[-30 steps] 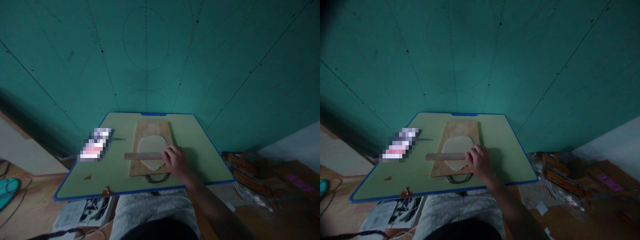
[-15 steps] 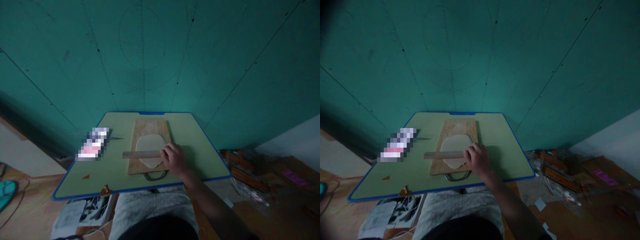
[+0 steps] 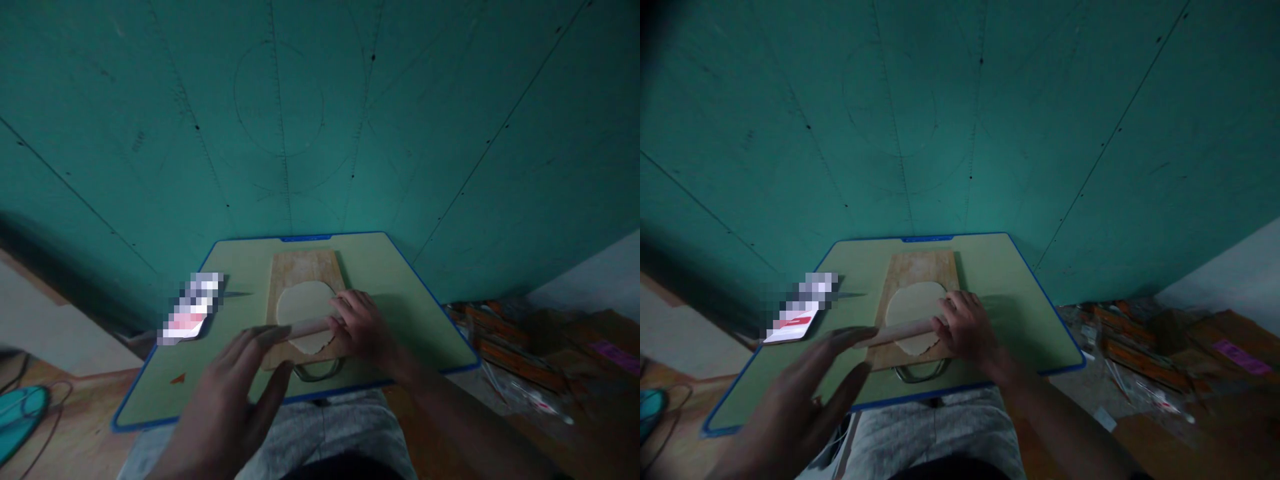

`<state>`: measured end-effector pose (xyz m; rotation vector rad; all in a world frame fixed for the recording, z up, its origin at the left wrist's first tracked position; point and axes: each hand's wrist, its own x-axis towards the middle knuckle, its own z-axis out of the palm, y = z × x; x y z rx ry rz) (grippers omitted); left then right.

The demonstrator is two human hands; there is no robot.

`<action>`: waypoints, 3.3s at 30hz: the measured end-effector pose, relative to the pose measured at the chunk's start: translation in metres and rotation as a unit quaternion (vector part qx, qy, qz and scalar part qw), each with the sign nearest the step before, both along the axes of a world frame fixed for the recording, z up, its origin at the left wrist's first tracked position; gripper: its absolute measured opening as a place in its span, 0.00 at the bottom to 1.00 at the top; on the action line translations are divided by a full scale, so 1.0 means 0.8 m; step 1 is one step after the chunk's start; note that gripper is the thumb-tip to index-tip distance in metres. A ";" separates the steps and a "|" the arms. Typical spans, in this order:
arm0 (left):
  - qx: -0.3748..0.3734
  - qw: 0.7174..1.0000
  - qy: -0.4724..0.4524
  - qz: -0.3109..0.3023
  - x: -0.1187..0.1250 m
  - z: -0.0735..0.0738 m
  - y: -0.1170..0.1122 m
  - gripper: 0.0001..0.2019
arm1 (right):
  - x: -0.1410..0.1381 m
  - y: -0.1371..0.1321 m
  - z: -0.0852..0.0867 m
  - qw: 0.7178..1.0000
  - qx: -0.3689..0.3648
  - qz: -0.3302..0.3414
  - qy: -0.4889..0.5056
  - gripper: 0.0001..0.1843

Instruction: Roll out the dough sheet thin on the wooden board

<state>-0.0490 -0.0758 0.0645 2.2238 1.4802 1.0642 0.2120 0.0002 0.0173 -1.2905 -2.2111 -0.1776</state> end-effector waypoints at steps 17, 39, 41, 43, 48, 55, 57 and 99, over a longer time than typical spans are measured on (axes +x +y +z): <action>0.004 0.996 0.091 0.008 -0.015 -0.100 0.073 0.14 | -0.031 0.235 0.024 0.976 -0.217 -0.032 -0.020 0.08; -0.219 0.874 -0.427 0.076 0.032 -0.019 0.206 0.22 | -0.022 0.157 -0.015 0.965 -0.232 0.001 0.121 0.17; -0.238 0.863 -0.442 0.059 0.045 -0.023 0.228 0.21 | -0.021 0.143 -0.027 0.970 -0.209 0.010 0.121 0.17; -0.244 0.864 -0.437 0.060 0.055 -0.030 0.241 0.20 | -0.018 0.135 -0.037 0.977 -0.178 0.013 0.113 0.19; -0.259 0.870 -0.412 0.075 0.062 -0.047 0.242 0.19 | -0.001 0.130 -0.054 0.982 -0.157 0.023 0.100 0.27; -0.229 0.893 -0.382 0.066 0.064 -0.053 0.231 0.20 | 0.019 0.121 -0.051 0.976 -0.190 0.063 0.088 0.28; -0.222 0.899 -0.374 0.056 0.063 -0.055 0.230 0.20 | 0.020 0.120 -0.049 0.974 -0.197 0.067 0.086 0.29; -0.207 0.918 -0.335 0.043 0.061 -0.057 0.219 0.20 | 0.013 0.097 -0.006 0.963 -0.230 0.109 0.090 0.20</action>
